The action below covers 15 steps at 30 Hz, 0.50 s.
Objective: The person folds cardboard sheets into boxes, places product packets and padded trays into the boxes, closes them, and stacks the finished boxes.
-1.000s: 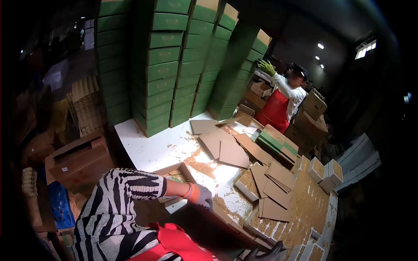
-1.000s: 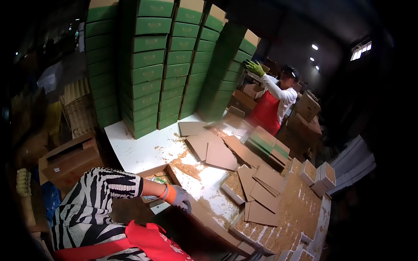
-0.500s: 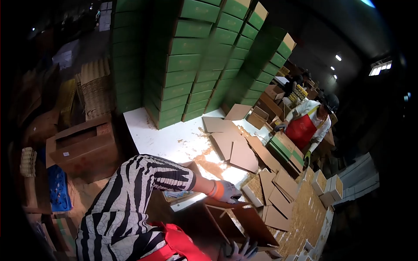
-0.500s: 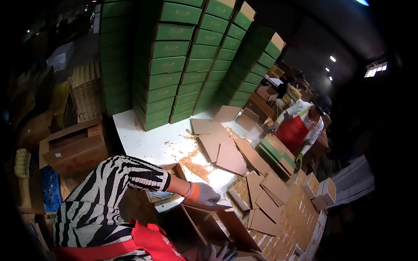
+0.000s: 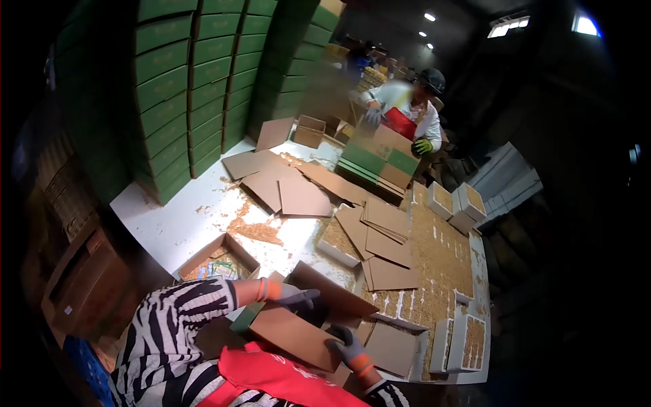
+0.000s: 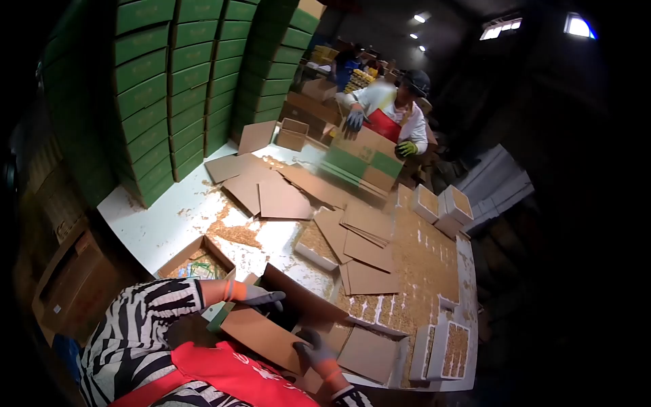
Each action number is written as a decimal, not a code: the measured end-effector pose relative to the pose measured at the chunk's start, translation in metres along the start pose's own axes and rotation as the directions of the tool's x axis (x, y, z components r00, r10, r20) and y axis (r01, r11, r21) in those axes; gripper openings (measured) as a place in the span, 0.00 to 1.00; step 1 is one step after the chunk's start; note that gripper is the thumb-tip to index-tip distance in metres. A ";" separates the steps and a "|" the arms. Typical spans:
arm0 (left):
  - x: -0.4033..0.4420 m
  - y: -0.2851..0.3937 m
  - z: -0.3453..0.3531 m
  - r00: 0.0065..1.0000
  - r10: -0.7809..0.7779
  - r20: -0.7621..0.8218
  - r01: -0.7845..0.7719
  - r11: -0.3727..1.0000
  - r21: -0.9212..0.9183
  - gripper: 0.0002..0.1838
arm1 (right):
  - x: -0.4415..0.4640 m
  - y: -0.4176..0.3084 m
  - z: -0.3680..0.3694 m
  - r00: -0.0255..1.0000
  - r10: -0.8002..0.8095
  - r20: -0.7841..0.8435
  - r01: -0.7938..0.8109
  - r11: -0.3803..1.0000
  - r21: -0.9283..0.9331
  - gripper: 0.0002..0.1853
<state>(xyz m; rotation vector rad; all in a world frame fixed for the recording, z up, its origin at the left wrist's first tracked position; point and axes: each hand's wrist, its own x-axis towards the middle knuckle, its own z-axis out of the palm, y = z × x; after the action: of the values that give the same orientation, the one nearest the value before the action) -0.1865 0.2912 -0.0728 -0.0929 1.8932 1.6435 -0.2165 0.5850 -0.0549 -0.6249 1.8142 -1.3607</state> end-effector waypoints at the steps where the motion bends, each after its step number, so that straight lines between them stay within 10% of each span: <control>1: -0.001 -0.008 -0.006 0.962 0.267 -0.049 -0.246 0.933 0.262 0.27 | 0.003 0.002 0.005 0.988 0.014 -0.151 -0.039 0.985 -0.168 0.31; 2: -0.005 -0.032 0.006 0.739 0.672 -0.052 -0.461 0.560 0.688 0.25 | 0.001 0.003 0.013 0.954 -0.222 -0.202 0.093 0.859 -0.503 0.30; 3: -0.032 0.011 0.030 0.947 0.220 -0.232 -0.014 0.754 0.657 0.24 | 0.009 0.025 0.011 0.911 -0.381 -0.159 0.198 0.742 -0.640 0.33; 5: -0.030 -0.004 0.061 0.782 0.310 -0.541 0.214 0.681 0.700 0.31 | 0.003 -0.070 0.012 0.803 -0.590 0.087 0.223 0.162 -0.961 0.37; 8: -0.029 0.003 0.066 0.181 0.803 -0.569 0.177 0.542 0.821 0.36 | 0.040 -0.094 -0.010 0.703 -0.697 -0.142 0.137 0.328 -0.935 0.37; 11: -0.040 0.007 0.063 -0.049 0.742 -0.669 0.299 0.650 0.699 0.45 | 0.021 -0.076 -0.014 0.883 -0.463 0.076 0.275 0.379 -0.884 0.33; 13: -0.027 -0.021 0.054 0.197 0.324 -0.925 0.327 0.868 0.374 0.42 | 0.008 0.002 -0.003 0.795 -0.546 0.265 0.526 0.402 -0.750 0.27; 15: -0.026 -0.012 0.042 0.469 -0.039 -0.882 0.574 0.773 0.271 0.34 | -0.001 0.009 -0.017 0.949 -0.298 -0.103 0.280 0.947 -0.157 0.23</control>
<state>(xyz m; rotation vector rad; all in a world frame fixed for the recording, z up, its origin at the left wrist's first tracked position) -0.1439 0.3186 -0.0716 -1.1543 2.7560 0.7022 -0.2295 0.5982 -0.0607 -0.9298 1.9905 -1.5000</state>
